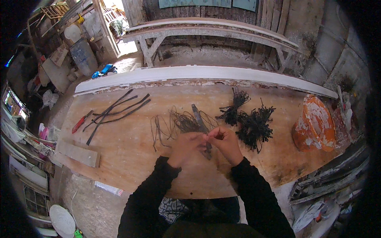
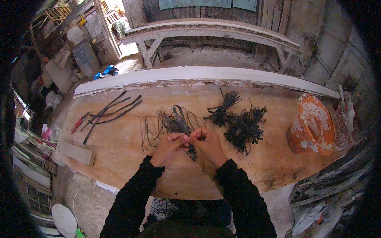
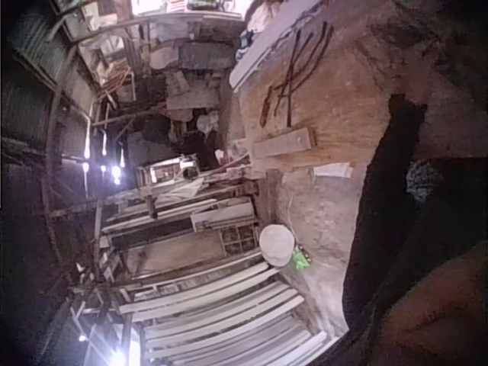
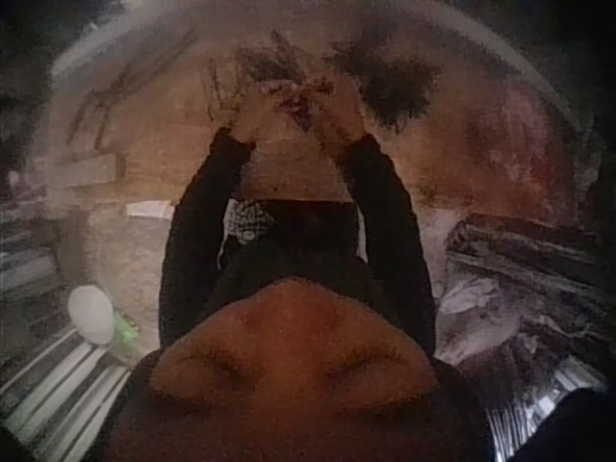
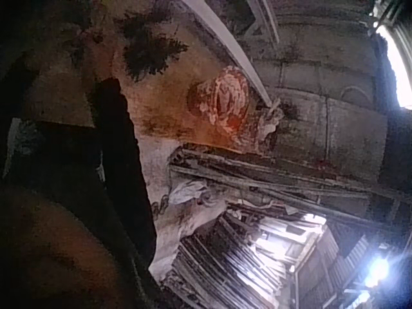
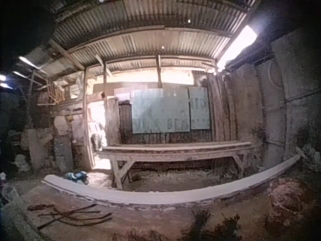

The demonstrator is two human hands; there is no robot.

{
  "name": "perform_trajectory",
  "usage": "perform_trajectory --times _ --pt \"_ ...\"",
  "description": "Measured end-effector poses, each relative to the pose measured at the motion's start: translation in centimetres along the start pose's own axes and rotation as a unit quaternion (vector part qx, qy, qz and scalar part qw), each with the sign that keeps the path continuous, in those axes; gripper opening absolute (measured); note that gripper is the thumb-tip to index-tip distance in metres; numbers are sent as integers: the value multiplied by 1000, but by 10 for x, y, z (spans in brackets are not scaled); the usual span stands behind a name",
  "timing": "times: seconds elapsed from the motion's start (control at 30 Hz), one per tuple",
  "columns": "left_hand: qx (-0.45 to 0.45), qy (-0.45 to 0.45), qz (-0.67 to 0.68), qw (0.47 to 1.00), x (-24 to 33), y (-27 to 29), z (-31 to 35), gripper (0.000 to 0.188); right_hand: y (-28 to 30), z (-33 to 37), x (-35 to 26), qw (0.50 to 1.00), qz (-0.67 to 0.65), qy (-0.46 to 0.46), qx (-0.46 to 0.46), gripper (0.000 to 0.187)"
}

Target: The person stands at a workbench and repeatedly picks up thin black strips, separates them, and places them into small bundles. A red-handled tool and other materials remain on the table while the person continues to organize the strips by hand.

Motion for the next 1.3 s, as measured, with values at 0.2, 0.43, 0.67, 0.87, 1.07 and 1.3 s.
perform_trajectory --times 0.2,0.43,0.67,0.87,1.07,1.3 --pt "8 16 53 998 0 4 -2 19 -4 3 -6 1000 -13 10 -20 10" --pt "20 4 118 993 8 9 -1 19 -14 11 -53 956 177 232 -26 24" --pt "10 14 110 994 9 6 0 23 -22 26 -55 861 326 391 -4 27" --pt "22 26 92 995 12 2 3 23 -12 25 -48 903 262 339 35 16" --pt "22 9 105 994 12 2 3 22 2 10 -7 995 20 71 65 10" --pt "31 -27 138 990 12 7 1 14 -7 7 -3 998 -60 2 12 13"
Point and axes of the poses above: each hand's wrist, its own z-axis away from the middle knuckle, its own y-axis out of the back of the hand, x = y × z, the point moved 7 cm from there along -z, towards the middle knuckle, and after that the axes turned 9 degrees about x, right-handed, at the moved point
